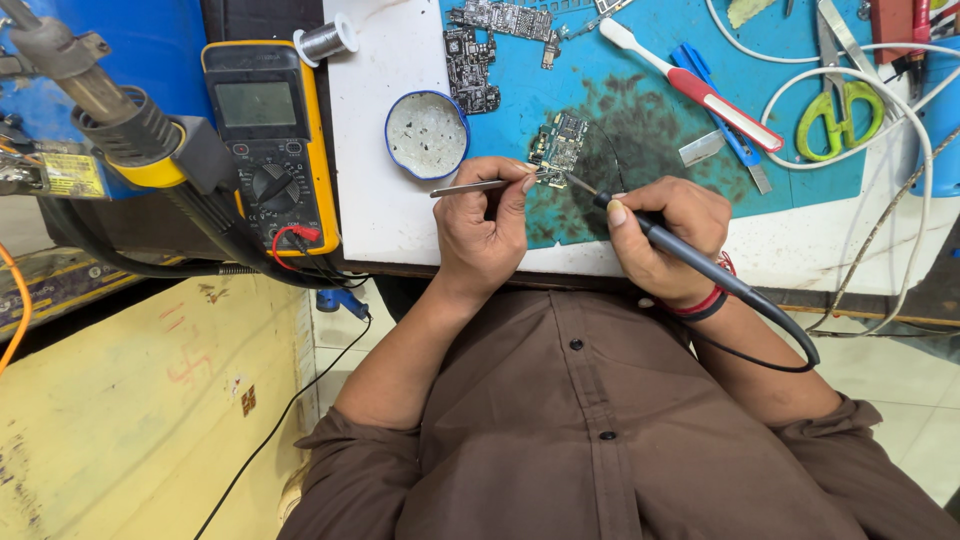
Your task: The person holds a small circuit board with tweezers in the left hand and uses a soldering iron in the right hand to apply heat to specific points on the board. The person repeatedly touches the iron to different locations on the board while keeping it steady with the tweezers.
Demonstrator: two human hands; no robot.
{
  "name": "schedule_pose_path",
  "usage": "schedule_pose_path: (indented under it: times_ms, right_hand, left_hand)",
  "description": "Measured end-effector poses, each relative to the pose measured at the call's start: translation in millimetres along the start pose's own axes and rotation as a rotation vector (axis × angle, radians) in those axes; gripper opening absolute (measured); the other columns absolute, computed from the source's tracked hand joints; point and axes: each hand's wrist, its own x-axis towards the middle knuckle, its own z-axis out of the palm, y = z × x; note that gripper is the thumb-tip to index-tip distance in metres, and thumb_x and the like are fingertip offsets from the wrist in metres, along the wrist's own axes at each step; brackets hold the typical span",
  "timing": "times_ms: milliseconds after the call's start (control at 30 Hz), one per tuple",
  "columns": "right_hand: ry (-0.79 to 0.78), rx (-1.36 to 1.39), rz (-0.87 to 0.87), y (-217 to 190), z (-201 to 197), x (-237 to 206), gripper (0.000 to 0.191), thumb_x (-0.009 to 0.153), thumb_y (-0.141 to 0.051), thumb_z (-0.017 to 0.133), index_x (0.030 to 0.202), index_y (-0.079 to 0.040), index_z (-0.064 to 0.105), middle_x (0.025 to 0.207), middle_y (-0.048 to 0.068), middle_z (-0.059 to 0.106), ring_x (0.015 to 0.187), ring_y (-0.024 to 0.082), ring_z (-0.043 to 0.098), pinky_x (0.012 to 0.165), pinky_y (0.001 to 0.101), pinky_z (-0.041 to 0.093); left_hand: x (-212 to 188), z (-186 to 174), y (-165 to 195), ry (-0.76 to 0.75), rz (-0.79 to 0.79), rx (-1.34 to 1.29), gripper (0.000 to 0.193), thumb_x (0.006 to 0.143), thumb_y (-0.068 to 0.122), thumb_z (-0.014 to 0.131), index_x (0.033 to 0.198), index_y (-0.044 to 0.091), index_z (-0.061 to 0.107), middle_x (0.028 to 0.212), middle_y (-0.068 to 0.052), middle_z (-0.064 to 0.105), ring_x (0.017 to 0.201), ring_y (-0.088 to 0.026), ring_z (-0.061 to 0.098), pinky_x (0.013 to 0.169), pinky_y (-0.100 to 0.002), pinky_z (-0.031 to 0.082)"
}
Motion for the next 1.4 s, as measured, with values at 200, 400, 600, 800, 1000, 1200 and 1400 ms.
schedule_pose_path:
  times_ms: [200, 400, 600, 800, 1000, 1200, 1400]
  right_hand:
    - [0.041, -0.025, 0.027, -3.4, 0.4, 0.6, 0.007, 0.096, -0.002, 0.074, 0.096, 0.0, 0.067, 0.081, 0.012, 0.069, 0.065, 0.021, 0.064, 0.058, 0.0291, 0.048]
    - [-0.001, -0.071, -0.057, -17.3, -1.8, 13.8, 0.025, 0.098, 0.005, 0.067, 0.122, -0.003, 0.066, 0.106, 0.012, 0.075, 0.085, 0.027, 0.069, 0.076, 0.0339, 0.054]
    - [-0.179, -0.254, -0.211, -23.1, 3.0, 38.9, 0.057, 0.08, 0.01, 0.063, 0.135, -0.005, 0.055, 0.14, 0.017, 0.066, 0.129, 0.038, 0.059, 0.109, 0.0509, 0.044]
    - [-0.263, -0.344, -0.245, -28.0, 9.3, 47.6, 0.053, 0.081, 0.002, 0.068, 0.132, -0.006, 0.057, 0.139, 0.015, 0.065, 0.134, 0.039, 0.056, 0.117, 0.0556, 0.037]
    - [-0.191, -0.454, -0.219, -30.4, 4.6, 43.3, 0.04, 0.091, -0.01, 0.076, 0.129, -0.008, 0.063, 0.127, 0.01, 0.068, 0.127, 0.033, 0.059, 0.117, 0.0537, 0.037]
    - [-0.146, -0.549, -0.184, -31.5, 0.6, 35.8, 0.038, 0.096, -0.025, 0.08, 0.127, -0.009, 0.065, 0.113, 0.01, 0.066, 0.116, 0.031, 0.061, 0.114, 0.0526, 0.037]
    - [0.002, -0.165, -0.058, -18.5, 1.7, 21.4, 0.047, 0.095, -0.023, 0.076, 0.129, 0.002, 0.054, 0.108, 0.017, 0.063, 0.094, 0.03, 0.063, 0.085, 0.0409, 0.049]
  left_hand:
    - [0.5, -0.2, -0.6, -0.007, 0.006, 0.002, 0.01, 0.105, 0.002, 0.067, 0.11, 0.003, 0.059, 0.103, -0.008, 0.073, 0.087, -0.009, 0.07, 0.076, -0.024, 0.06]
    - [-0.1, -1.6, 5.1, 0.005, 0.01, -0.022, 0.01, 0.105, 0.001, 0.066, 0.11, 0.002, 0.058, 0.104, -0.009, 0.073, 0.089, -0.01, 0.069, 0.077, -0.024, 0.059]
    - [-7.9, -3.8, 6.6, 0.109, -0.021, -0.198, 0.012, 0.108, 0.001, 0.062, 0.115, 0.001, 0.053, 0.108, -0.012, 0.069, 0.081, -0.008, 0.061, 0.071, -0.022, 0.053]
    - [-11.7, -6.3, 3.0, 0.176, -0.022, -0.288, 0.014, 0.108, 0.001, 0.061, 0.116, 0.003, 0.05, 0.111, -0.013, 0.068, 0.076, -0.007, 0.057, 0.066, -0.022, 0.05]
    - [-11.5, -5.6, 3.4, 0.162, -0.023, -0.281, 0.015, 0.108, 0.001, 0.062, 0.117, 0.003, 0.05, 0.111, -0.013, 0.068, 0.076, -0.007, 0.058, 0.066, -0.022, 0.051]
    - [-10.9, -6.0, 0.2, 0.132, -0.034, -0.296, 0.015, 0.107, 0.001, 0.063, 0.117, 0.003, 0.052, 0.112, -0.012, 0.068, 0.08, -0.006, 0.058, 0.069, -0.021, 0.051]
    - [-6.1, -4.0, -0.3, 0.098, 0.014, -0.214, 0.014, 0.109, 0.001, 0.064, 0.118, 0.0, 0.054, 0.111, -0.012, 0.069, 0.097, -0.013, 0.067, 0.086, -0.024, 0.056]
